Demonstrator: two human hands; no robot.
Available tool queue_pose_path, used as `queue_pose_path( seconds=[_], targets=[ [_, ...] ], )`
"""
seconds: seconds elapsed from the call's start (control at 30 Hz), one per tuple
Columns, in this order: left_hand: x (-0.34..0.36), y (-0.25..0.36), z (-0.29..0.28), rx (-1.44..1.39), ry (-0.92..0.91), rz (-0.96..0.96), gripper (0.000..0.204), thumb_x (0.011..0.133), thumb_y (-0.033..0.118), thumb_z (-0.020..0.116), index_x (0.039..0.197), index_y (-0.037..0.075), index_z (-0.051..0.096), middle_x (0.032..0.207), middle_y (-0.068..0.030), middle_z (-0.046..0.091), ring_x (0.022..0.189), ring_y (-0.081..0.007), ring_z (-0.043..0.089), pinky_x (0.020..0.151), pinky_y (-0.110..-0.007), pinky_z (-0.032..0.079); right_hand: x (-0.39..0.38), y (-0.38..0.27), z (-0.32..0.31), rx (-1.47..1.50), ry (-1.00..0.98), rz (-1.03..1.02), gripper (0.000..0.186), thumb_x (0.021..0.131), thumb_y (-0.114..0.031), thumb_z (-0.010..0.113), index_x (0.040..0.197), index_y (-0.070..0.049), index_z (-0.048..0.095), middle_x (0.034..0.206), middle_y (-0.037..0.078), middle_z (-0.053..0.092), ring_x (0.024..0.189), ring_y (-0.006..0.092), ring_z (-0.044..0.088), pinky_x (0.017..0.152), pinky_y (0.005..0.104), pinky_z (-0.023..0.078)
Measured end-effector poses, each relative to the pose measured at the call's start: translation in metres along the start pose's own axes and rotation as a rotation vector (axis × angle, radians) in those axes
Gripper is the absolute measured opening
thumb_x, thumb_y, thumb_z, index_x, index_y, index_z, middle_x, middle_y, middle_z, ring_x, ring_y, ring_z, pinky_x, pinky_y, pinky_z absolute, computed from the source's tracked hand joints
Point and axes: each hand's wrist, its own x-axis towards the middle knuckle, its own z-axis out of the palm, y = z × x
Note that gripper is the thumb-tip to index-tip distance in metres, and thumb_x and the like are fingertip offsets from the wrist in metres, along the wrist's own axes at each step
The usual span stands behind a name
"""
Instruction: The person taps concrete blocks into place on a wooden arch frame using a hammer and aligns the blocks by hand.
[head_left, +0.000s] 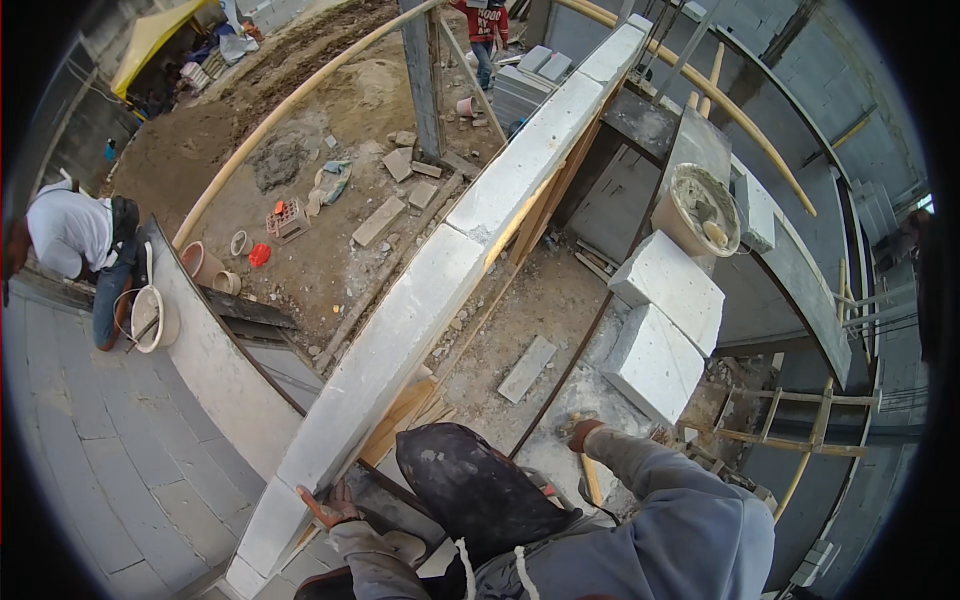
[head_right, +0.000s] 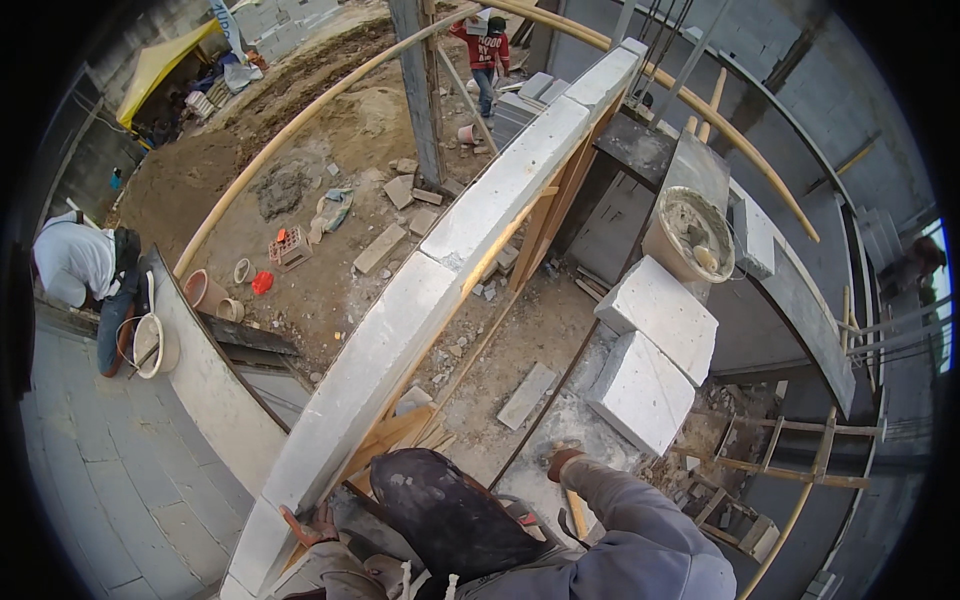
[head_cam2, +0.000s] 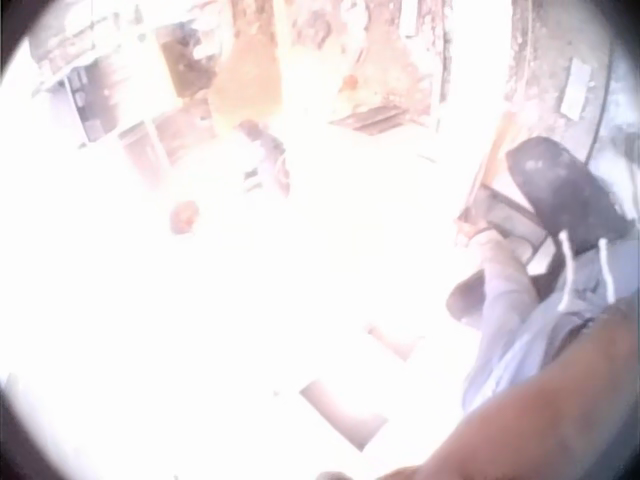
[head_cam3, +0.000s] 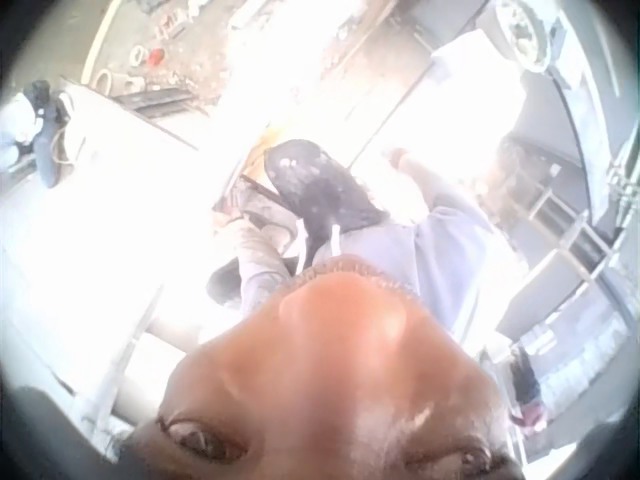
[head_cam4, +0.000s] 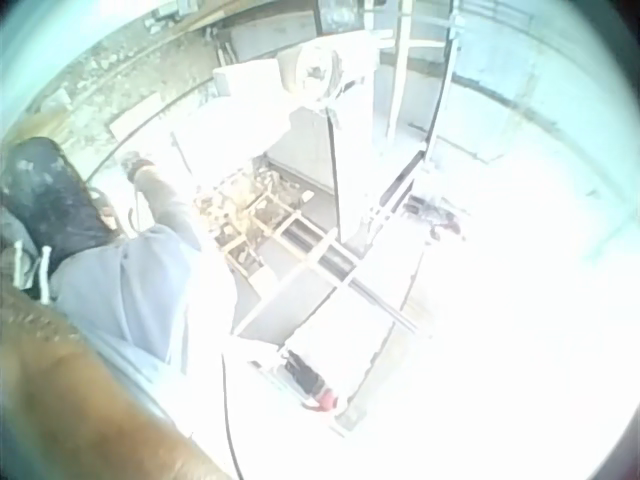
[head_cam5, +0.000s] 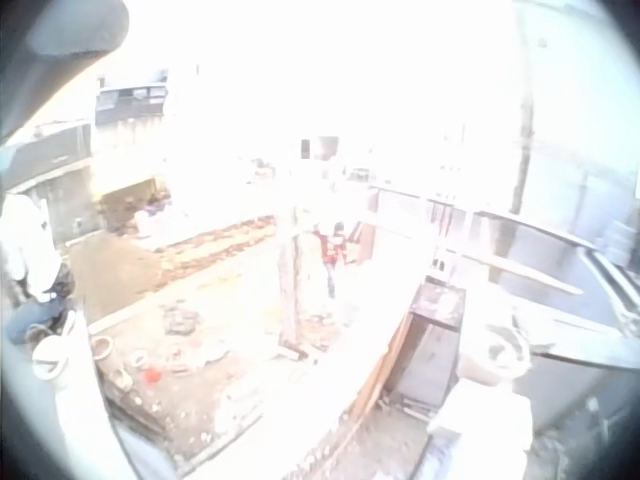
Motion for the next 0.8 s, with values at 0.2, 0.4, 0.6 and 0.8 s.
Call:
queue_pose_path(
  seconds=[0.2, 0.4, 0.6, 0.8],
  targets=[
    [-0.004, -0.005, -0.003, 0.007, -0.097, 0.051, 0.122, 0.063, 0.069, 0.067, 0.143, 0.001, 0.005, 0.143, -0.0297, 0.016, 0.129, -0.0425, 0.03, 0.108, -0.046, 0.021, -0.027, -0.141, -0.16, 0.116, 1.048, -0.442, 0.045, 0.085, -0.032, 0.058, 0.113, 0.002, 0.053, 0.115, 0.027, 0.053, 0.111, 0.0426, 0.047, 0.095, 0.0441, 0.038],
    [-0.002, -0.007, -0.004, -0.065, 0.06, 0.042, 0.094, 0.067, 0.064, 0.067, 0.141, 0.016, 0.033, 0.135, -0.0069, 0.04, 0.114, -0.0296, 0.048, 0.102, -0.046, 0.026, -0.033, -0.248, -0.25, 0.082, 1.198, -0.69, 0.075, 0.084, -0.047, 0.06, 0.136, 0.001, 0.034, 0.139, 0.027, 0.03, 0.128, 0.0437, 0.03, 0.104, 0.0497, 0.027],
    [-0.011, -0.005, 0.005, -0.084, 0.086, 0.058, 0.097, 0.065, 0.063, 0.068, 0.141, 0.012, 0.034, 0.142, -0.0078, 0.035, 0.12, -0.0333, 0.042, 0.104, -0.048, 0.02, -0.014, -0.264, -0.237, -0.187, 1.136, -0.451, 0.095, 0.08, -0.066, 0.052, 0.142, -0.002, 0.021, 0.146, 0.026, 0.017, 0.137, 0.0413, 0.011, 0.108, 0.0567, 0.01],
    [0.004, -0.016, 0.001, -0.147, 0.164, 0.128, 0.087, 0.066, 0.056, 0.073, 0.134, 0.008, 0.045, 0.132, -0.0071, 0.046, 0.113, -0.0224, 0.049, 0.095, -0.037, 0.036, -0.007, -0.263, -0.242, -0.22, 1.029, -0.414, 0.097, 0.08, -0.067, 0.048, 0.143, -0.001, 0.017, 0.147, 0.028, 0.013, 0.137, 0.0424, 0.008, 0.108, 0.0566, 0.009]
  ],
)
